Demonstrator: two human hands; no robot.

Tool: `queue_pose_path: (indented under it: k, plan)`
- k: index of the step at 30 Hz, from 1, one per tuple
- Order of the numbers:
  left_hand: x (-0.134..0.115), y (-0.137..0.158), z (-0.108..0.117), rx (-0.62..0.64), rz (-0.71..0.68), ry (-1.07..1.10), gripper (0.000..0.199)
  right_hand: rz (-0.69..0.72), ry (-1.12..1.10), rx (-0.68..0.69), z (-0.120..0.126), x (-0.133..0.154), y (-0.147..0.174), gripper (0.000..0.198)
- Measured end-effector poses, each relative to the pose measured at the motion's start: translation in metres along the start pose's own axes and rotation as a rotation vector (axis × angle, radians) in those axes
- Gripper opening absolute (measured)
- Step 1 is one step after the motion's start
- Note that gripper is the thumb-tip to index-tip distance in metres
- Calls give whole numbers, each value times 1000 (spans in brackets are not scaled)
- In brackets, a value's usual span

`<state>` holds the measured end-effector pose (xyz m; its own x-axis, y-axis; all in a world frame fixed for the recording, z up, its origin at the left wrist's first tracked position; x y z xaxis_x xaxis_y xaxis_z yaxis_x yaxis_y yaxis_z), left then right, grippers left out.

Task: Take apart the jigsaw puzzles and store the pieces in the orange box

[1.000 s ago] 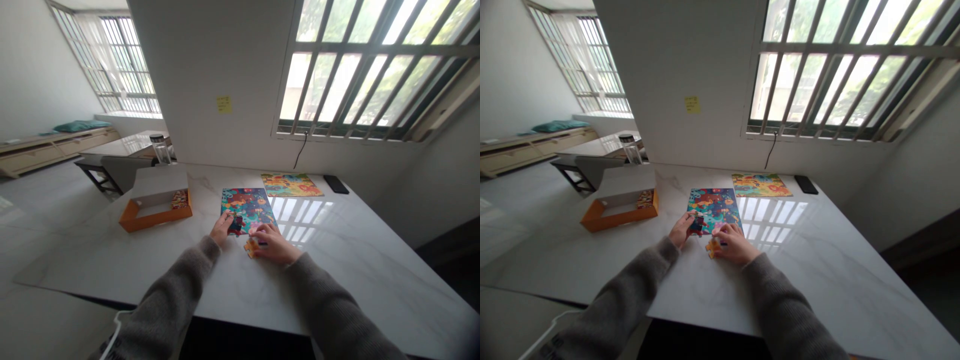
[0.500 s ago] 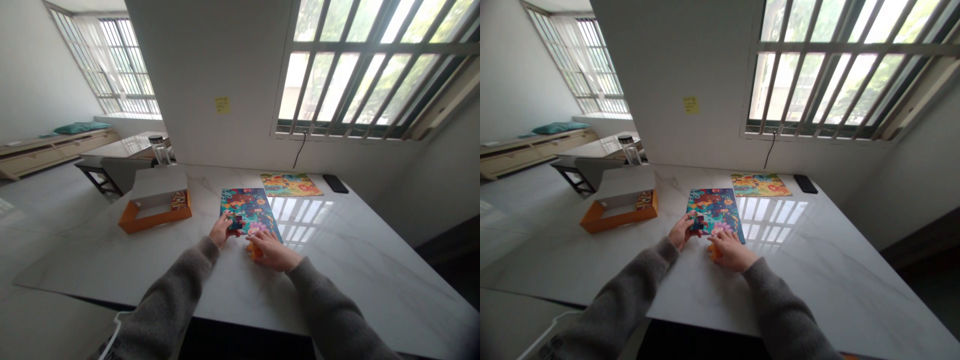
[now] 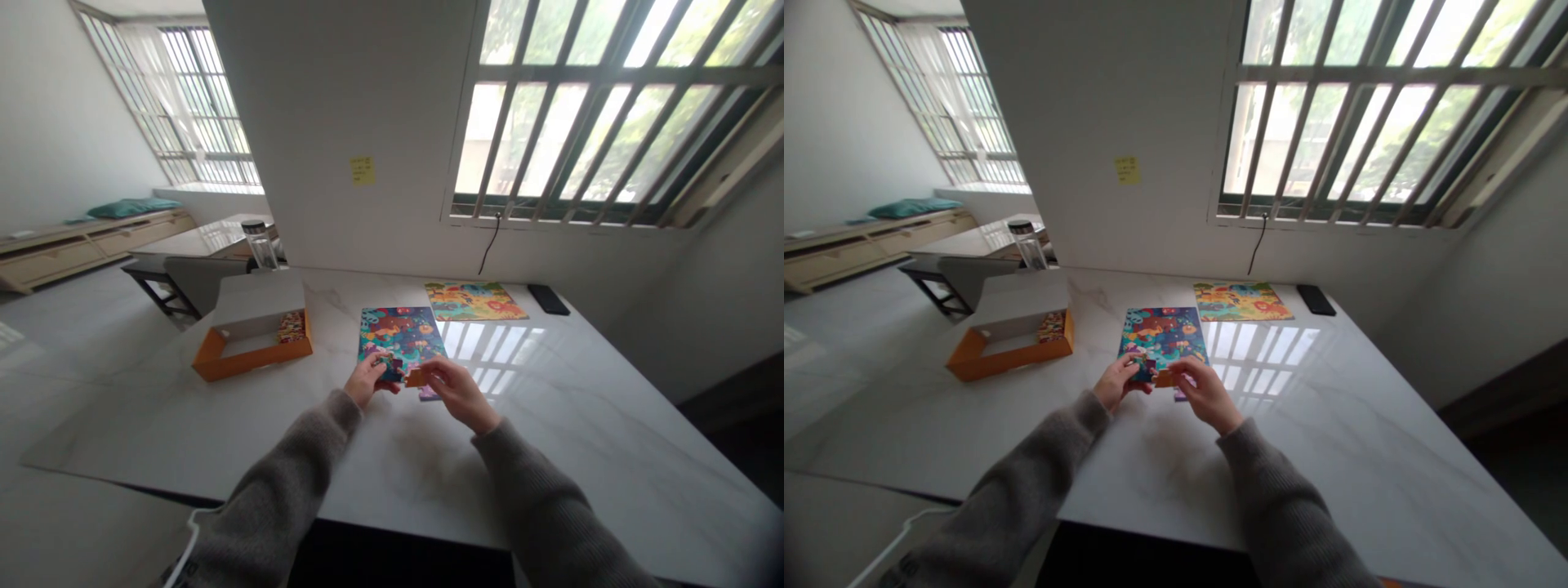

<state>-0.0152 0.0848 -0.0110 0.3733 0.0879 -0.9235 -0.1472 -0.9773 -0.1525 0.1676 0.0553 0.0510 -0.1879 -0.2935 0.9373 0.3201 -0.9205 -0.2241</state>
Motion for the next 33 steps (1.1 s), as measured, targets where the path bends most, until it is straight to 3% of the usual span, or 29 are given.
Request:
queue_pose_path:
  k: [5, 11, 18, 23, 26, 29, 33]
  plan:
    - [7, 5, -10, 27, 77, -6, 41, 105, 26, -40, 4, 10, 0, 5]
    - [14, 17, -32, 225, 168, 97, 40, -104, -119, 162, -10, 0, 2, 10]
    - [13, 13, -29, 174, 174, 75, 43, -201, -82, 75, -11, -16, 1, 13]
    - [10, 11, -31, 190, 170, 62, 38, -105, -121, 120, -13, -15, 0, 20]
    - [10, 13, -35, 201, 178, 86, 35, -31, 47, 116, -12, -12, 1, 17]
    - [10, 15, -36, 202, 196, 110, 33, 59, 280, 15, -8, -8, 2, 29]
    - [7, 17, -36, 202, 210, 175, 39, 121, 395, -53, -14, -3, 4, 34]
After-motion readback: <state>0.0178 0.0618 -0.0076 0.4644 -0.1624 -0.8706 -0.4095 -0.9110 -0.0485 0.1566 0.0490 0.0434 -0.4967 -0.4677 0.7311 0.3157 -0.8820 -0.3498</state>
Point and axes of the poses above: each hand's wrist, its own y-axis away from the middle knuckle, its own z-axis out of the back of the hand, x = y × z, the point moved 6 cm from there along -y, towards the middle knuckle, and after that the axes turned 9 degrees about -z, right-handed, at the moved point
